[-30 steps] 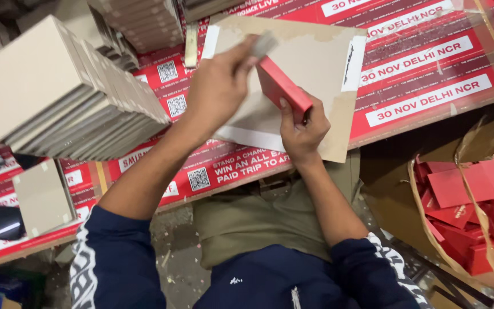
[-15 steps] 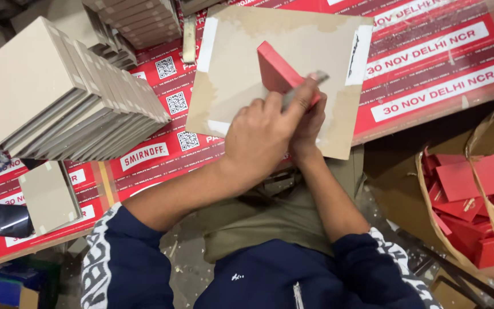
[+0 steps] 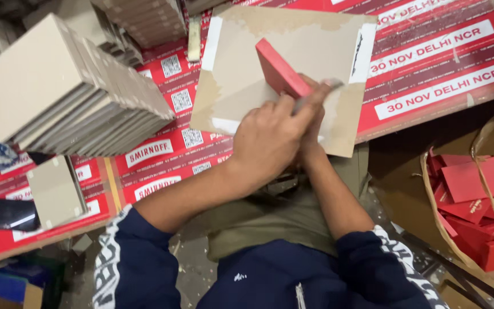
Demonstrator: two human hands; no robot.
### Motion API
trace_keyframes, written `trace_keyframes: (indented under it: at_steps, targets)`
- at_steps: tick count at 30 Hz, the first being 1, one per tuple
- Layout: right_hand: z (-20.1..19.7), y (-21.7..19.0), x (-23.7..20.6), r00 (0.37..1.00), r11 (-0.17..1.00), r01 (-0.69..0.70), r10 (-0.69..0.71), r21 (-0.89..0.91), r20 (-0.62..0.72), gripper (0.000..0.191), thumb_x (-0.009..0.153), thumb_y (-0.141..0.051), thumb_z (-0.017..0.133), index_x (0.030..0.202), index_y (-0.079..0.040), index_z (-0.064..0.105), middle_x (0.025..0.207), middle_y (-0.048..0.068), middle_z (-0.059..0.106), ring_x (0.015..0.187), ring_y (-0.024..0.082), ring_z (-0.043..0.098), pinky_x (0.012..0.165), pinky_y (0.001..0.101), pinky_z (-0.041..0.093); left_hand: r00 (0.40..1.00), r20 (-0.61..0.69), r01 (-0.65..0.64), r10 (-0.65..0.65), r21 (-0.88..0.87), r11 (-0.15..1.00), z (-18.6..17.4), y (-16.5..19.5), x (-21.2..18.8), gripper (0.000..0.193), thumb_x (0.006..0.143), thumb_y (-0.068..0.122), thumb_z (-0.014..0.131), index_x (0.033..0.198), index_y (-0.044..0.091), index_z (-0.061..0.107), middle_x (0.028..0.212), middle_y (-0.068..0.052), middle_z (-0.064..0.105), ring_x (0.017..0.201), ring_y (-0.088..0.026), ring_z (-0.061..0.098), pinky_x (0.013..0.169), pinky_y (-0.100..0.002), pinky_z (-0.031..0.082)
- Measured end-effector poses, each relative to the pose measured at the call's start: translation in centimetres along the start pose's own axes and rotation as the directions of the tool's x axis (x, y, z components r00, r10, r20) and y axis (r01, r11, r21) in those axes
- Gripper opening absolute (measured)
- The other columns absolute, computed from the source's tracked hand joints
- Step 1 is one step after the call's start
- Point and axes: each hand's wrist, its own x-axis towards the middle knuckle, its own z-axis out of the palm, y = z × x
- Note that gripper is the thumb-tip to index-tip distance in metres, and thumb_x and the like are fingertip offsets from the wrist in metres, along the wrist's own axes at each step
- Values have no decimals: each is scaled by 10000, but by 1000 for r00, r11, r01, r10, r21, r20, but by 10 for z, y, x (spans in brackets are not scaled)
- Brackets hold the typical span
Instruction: The person repeatedly applies glue to small red boxes using a roller and places them on a cardboard sheet. The person handles the boxes one at a time, rolling glue on multiple sides before setting them aside.
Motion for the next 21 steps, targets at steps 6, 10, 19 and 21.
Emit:
trace_keyframes:
  at_steps: [6,10,19,21]
  targets:
    - [-10,-1,9,987,936,-140,107,-323,-117,840,973,-301,816,1533,43,293,1368,238,613,1256,341,623,1062,420,499,1000,14,7,-3,-232,973,1,0,-17,643,821,68,652,1445,178,543,1004,-199,664,709,-344,644,615,-500,514]
    - [-44,-19,24,987,720,152,-141,-677,71,876,901,-236,865,1505,63,304,1387,342,529,1270,404,573,1047,417,505,976,-139,128,-166,-248,960,3,-39,-8,436,942,2,627,1359,113,573,979,-95,671,884,-334,647,788,-489,509]
    - [-57,-40,71,931,763,-336,357,-552,-73,894,685,-110,969,1394,88,462,1019,163,704,785,197,724,643,321,599,962,-263,-156,77,-295,943,96,-139,95,228,885,-13,642,1059,78,758,941,-96,657,956,-314,608,831,-431,437]
    - [-58,-34,81,913,744,-370,402,-557,-69,816,693,-94,971,1344,85,513,927,131,717,751,183,721,617,314,591,960,-252,-196,125,-279,940,121,-143,110,259,878,-17,632,1076,82,766,961,-105,645,969,-317,594,850,-428,433]
